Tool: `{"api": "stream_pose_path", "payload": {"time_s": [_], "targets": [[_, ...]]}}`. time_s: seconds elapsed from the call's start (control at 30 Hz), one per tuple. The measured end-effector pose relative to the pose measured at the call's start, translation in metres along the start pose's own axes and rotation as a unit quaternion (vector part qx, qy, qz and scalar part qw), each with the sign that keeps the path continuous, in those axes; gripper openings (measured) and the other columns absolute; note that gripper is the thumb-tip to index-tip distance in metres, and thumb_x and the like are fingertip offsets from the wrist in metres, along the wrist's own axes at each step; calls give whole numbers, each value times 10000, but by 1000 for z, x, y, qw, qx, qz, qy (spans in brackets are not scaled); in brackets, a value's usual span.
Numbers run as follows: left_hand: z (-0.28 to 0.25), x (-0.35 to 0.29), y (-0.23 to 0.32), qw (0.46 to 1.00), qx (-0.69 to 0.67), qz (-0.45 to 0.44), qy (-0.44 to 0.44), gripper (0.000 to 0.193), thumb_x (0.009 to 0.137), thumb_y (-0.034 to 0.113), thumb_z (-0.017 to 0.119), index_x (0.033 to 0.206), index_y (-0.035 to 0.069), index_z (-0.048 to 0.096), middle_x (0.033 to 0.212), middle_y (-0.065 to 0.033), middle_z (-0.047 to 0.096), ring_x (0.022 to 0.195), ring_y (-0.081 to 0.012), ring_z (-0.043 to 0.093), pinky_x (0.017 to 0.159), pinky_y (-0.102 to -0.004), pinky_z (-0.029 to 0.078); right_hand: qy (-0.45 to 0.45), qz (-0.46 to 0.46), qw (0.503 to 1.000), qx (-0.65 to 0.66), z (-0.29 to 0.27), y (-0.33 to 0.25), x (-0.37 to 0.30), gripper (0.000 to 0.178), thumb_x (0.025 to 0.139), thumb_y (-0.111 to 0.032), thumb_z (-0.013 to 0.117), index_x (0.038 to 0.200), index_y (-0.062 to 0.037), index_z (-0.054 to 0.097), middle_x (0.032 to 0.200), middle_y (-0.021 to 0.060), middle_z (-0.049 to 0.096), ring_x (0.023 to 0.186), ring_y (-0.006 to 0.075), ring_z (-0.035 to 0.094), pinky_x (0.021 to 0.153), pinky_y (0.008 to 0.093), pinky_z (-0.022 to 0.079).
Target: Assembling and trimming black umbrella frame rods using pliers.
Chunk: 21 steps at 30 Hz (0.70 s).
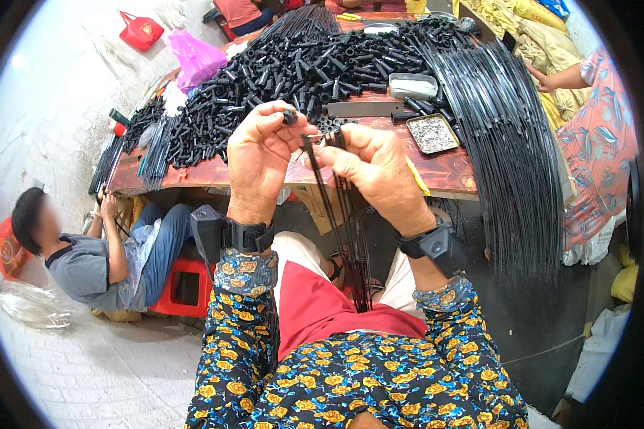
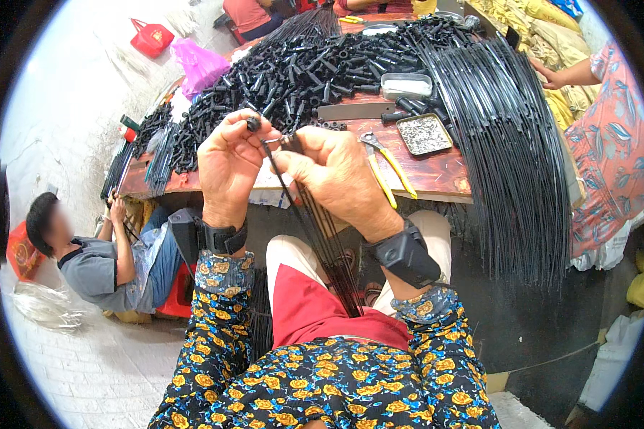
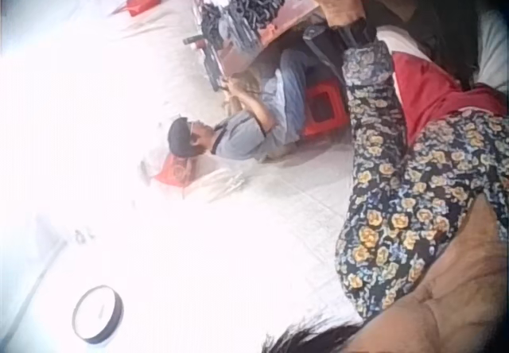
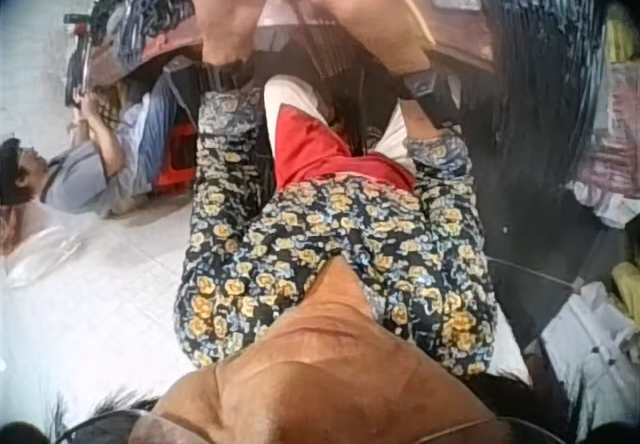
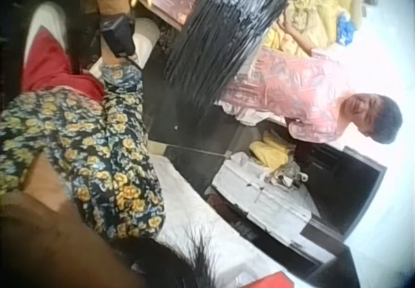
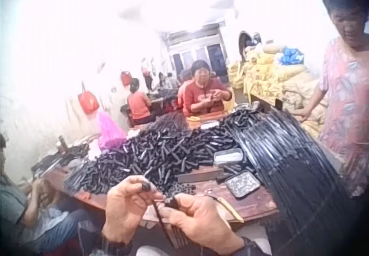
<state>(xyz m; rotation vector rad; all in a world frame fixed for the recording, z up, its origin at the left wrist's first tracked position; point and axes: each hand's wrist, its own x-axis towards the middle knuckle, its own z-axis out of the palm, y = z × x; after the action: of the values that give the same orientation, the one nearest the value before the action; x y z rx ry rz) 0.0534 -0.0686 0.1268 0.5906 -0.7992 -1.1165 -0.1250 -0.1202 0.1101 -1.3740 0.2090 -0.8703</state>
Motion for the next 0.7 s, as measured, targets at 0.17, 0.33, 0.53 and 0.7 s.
{"api": "stream_pose_path", "payload": {"time_s": [0.17, 0.33, 0.53, 0.7], "targets": [[21, -10, 4, 998, 55, 20, -30, 211, 875, 84, 505, 1014, -46, 595, 878, -102, 611, 854, -215, 590, 852, -364, 481, 5, -28, 999, 18, 16, -4, -8, 67, 889, -57, 609, 841, -11, 607, 685, -43, 565, 598, 11, 486, 508, 201, 372], [31, -18, 8, 998, 53, 6, -45, 210, 883, 89, 526, 1032, -42, 597, 889, -77, 609, 857, -184, 593, 816, -320, 473, 5, -32, 999, -10, 22, -13, -13, 58, 884, -48, 606, 851, -1, 615, 695, -46, 563, 607, 14, 490, 510, 203, 377], [31, -20, 8, 997, -32, -37, -61, 238, 881, 60, 555, 1099, -31, 580, 1016, -76, 623, 930, -196, 590, 865, -317, 476, 15, -50, 998, -22, 22, -10, -11, 62, 883, -54, 597, 883, -1, 627, 712, -45, 576, 610, 8, 477, 508, 207, 378], [26, -23, 2, 1000, -9, -11, 24, 152, 901, 61, 589, 1041, 5, 607, 960, -39, 631, 901, -136, 589, 817, -277, 468, 37, -55, 995, -75, 25, -2, -5, 94, 865, -78, 609, 817, 3, 615, 671, -42, 558, 603, 8, 458, 491, 220, 353]]}}
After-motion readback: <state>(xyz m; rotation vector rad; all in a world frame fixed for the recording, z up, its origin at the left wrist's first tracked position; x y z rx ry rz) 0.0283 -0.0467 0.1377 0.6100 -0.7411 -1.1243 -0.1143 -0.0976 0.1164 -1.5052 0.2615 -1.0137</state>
